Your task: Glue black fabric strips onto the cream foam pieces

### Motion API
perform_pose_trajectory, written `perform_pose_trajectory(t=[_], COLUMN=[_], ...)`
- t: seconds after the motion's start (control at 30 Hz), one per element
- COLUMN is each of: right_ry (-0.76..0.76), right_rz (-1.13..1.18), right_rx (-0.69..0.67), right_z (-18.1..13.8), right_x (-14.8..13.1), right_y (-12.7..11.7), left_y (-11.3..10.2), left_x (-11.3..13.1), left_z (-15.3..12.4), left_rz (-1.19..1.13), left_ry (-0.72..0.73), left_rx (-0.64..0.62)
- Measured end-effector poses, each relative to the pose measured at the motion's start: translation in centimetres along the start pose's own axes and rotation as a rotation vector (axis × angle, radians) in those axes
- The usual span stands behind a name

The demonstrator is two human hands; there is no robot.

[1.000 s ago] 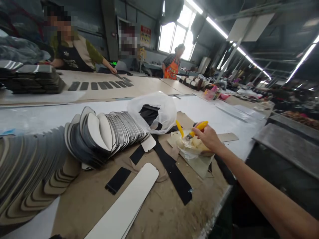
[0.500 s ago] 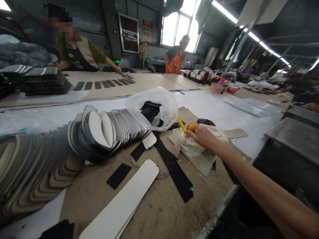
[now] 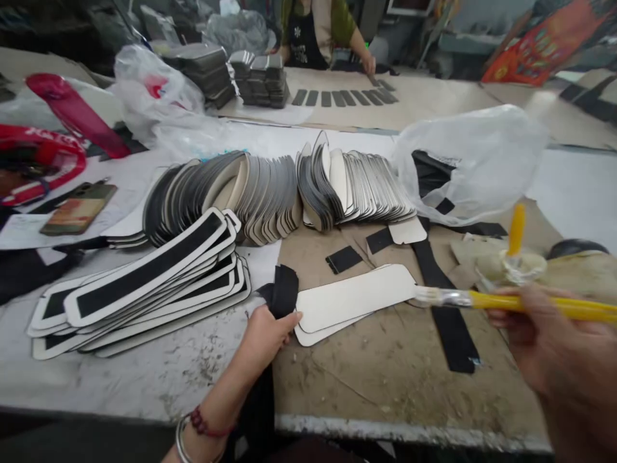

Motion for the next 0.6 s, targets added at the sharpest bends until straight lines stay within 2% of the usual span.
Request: perform_pose_trajectory(t=[0.07, 0.13, 0.23, 0.33, 0.43, 0.6], right_ry=[0.227, 0.314, 0.352, 0.364, 0.312, 0.082], right_rz=[0.177, 0.291, 0.339, 0.295, 0.222, 0.021], right_rx=[-0.072, -0.205, -0.329, -0.374, -0.378, -0.262], right_z=[-3.9, -7.1, -10.0, -11.2, -11.1, -8.7], right_x=[-0.6, -1.6, -1.6, -0.3, 0.1, -1.2], right_y=[5.4, 10.3, 14.3, 15.6, 15.6, 13.3], left_y=[0.2, 0.4, 0.6, 0.7, 0.7, 0.6], left_x=[0.0, -0.2, -0.8, -1.0, -1.0, -1.3], left_z=[-0.2, -0.1, 0.3, 0.5, 0.5, 0.5], left_rz=[-0.055, -0.1, -0.147, -0.18, -0.207, -0.209], left_ry=[-0.003, -0.011, -0.024, -0.032, -0.032, -0.034], left_rx=[-0.043, -0.082, -0.118, -0.145, -0.174, -0.193])
Point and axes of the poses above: each hand's wrist, its own z-axis towards the middle knuckle, its own y-axis out of the palm, x = y × z, the point moved 8 cm from there along z, towards the middle knuckle, and after that the axes turned 15 degrees about x, right-handed, at the moved point
